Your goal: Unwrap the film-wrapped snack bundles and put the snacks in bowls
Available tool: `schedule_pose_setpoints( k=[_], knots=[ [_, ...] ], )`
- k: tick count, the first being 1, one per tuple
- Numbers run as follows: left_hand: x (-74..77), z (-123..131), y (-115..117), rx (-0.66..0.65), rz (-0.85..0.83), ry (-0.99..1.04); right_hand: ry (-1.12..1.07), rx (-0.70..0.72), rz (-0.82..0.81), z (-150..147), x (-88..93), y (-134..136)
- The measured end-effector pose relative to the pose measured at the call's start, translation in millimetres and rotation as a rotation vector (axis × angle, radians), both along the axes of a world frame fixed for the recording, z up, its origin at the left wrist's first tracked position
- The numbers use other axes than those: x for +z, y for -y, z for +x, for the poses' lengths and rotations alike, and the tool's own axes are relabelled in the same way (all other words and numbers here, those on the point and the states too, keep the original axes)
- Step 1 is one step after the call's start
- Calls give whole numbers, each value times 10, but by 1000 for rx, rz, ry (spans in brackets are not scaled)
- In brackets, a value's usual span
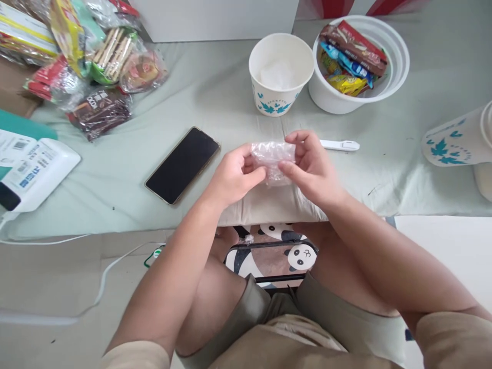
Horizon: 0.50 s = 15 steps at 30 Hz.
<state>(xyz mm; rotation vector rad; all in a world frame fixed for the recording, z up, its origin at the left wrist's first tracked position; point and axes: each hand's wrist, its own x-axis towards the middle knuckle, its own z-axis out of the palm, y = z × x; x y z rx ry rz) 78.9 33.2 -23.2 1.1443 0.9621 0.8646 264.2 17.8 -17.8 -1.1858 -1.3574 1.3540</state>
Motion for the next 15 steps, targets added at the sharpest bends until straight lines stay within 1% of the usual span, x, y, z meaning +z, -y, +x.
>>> schedule_pose_setpoints(
  k=[2, 3, 5, 7, 9, 10, 11, 12, 13, 15],
  knots=[
    [10, -42, 1, 51, -2, 16, -37, 16, 11, -16, -5, 21],
    [26, -69, -1, 70, -6, 24, -34, -19, 30, -8, 2, 21],
    [76, -127, -5, 101, -17, 32, 21, -158, 97, 30, 55, -30],
    [129, -179, -5, 115, -22, 30, 124, -297, 173, 76, 181, -192],
    [169, -212, 0, 100, -19, 38, 252, -386, 276, 95, 384, -473],
    [183, -220, 4, 87, -13, 45, 324, -408, 339, 87, 503, -648],
    [194, -223, 8, 73, -6, 55, 418, -407, 397, 68, 624, -833],
    [203, -223, 12, 59, 0, 67, 529, -385, 393, 41, 737, -1019],
    [210, -221, 15, 47, 6, 82, 649, -349, 354, 8, 835, -1194],
    [225, -219, 21, 31, 13, 115, 853, -175, 221, -61, 967, -1479]
  ],
)
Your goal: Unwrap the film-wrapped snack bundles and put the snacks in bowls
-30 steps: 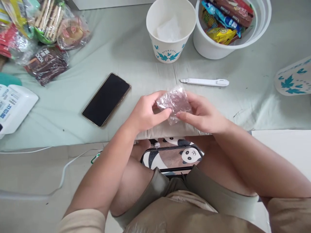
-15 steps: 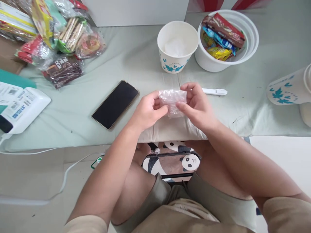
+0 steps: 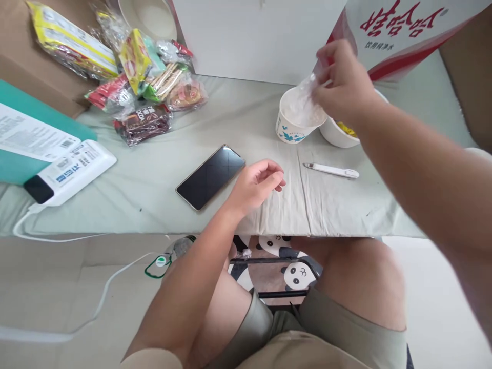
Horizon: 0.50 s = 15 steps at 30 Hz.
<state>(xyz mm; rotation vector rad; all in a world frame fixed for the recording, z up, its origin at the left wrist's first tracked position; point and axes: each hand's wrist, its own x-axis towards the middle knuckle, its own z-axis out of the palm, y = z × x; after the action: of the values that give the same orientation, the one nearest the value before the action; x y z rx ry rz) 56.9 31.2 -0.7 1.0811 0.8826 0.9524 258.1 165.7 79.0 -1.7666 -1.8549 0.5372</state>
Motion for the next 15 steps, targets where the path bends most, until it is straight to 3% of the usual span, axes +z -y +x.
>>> schedule_pose_setpoints(
  k=[2, 6, 12, 15],
  knots=[
    [17, -9, 7, -15, -1, 20, 251, 85, -129, -53, 47, -178],
    [62, -58, 30, -2, 7, 42, 695, 148, -34, -93, -58, -329],
    [145, -166, 90, -4, -25, 107, 661, 169, -201, -179, -397, -519],
    [178, -263, 132, -8, -39, 143, 513, 81, -46, -352, -272, -630]
  ],
)
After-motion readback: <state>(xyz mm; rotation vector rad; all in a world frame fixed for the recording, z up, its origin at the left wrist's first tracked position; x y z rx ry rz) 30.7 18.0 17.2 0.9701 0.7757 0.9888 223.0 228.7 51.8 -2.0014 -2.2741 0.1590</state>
